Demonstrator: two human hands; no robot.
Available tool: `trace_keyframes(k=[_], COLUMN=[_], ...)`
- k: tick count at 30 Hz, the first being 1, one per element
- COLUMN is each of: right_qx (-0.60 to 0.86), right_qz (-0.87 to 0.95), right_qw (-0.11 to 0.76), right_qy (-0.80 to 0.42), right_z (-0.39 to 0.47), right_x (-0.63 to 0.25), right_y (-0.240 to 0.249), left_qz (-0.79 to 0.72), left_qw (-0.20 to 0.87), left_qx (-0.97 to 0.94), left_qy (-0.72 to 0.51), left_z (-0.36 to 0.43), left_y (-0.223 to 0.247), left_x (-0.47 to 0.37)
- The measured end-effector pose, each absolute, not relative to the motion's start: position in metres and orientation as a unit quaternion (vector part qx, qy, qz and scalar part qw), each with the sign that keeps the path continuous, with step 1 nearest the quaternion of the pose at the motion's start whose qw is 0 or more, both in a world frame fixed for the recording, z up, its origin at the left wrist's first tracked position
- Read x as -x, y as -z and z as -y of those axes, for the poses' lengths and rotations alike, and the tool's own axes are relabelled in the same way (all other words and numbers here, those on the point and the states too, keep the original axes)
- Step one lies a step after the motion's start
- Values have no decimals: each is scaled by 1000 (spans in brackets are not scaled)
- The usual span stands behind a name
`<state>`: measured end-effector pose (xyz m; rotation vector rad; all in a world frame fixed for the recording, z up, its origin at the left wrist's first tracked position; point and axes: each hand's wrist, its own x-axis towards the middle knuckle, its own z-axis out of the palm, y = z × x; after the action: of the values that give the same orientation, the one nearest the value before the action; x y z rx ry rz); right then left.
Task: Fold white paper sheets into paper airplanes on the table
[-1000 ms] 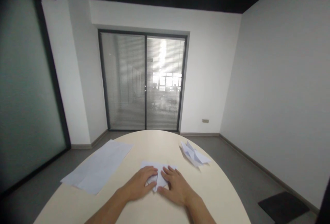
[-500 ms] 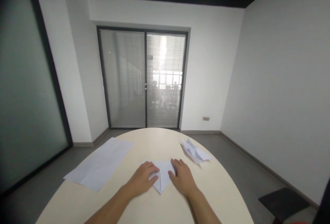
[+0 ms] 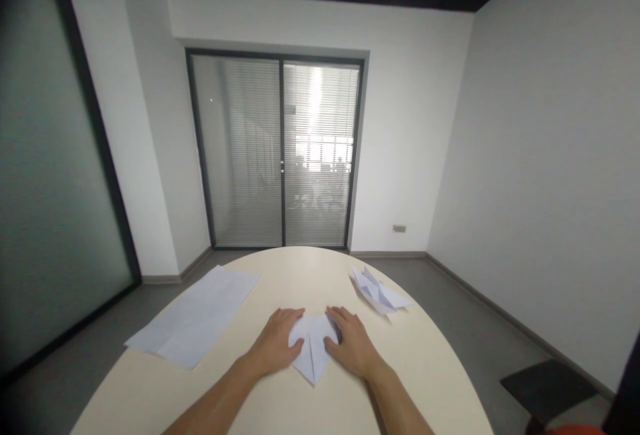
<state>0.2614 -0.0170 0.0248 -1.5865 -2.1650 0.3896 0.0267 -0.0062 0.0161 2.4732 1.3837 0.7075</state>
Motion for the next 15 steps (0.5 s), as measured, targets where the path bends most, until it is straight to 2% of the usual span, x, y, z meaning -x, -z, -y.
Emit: trace_keyframes(k=[5, 15], right_qx=[556, 538], right_qz=[791, 796], right_qw=[196, 255], right_qy=[-163, -106], right_z=[15, 17], right_x=[-263, -255], right_y=[-20, -29], left_qz=[-431, -401], left_qw=[117, 68], left_qx=[-858, -872], left_qy=[-253, -273], left_z=[5, 9], left_y=[-14, -24], left_x=[-26, -27])
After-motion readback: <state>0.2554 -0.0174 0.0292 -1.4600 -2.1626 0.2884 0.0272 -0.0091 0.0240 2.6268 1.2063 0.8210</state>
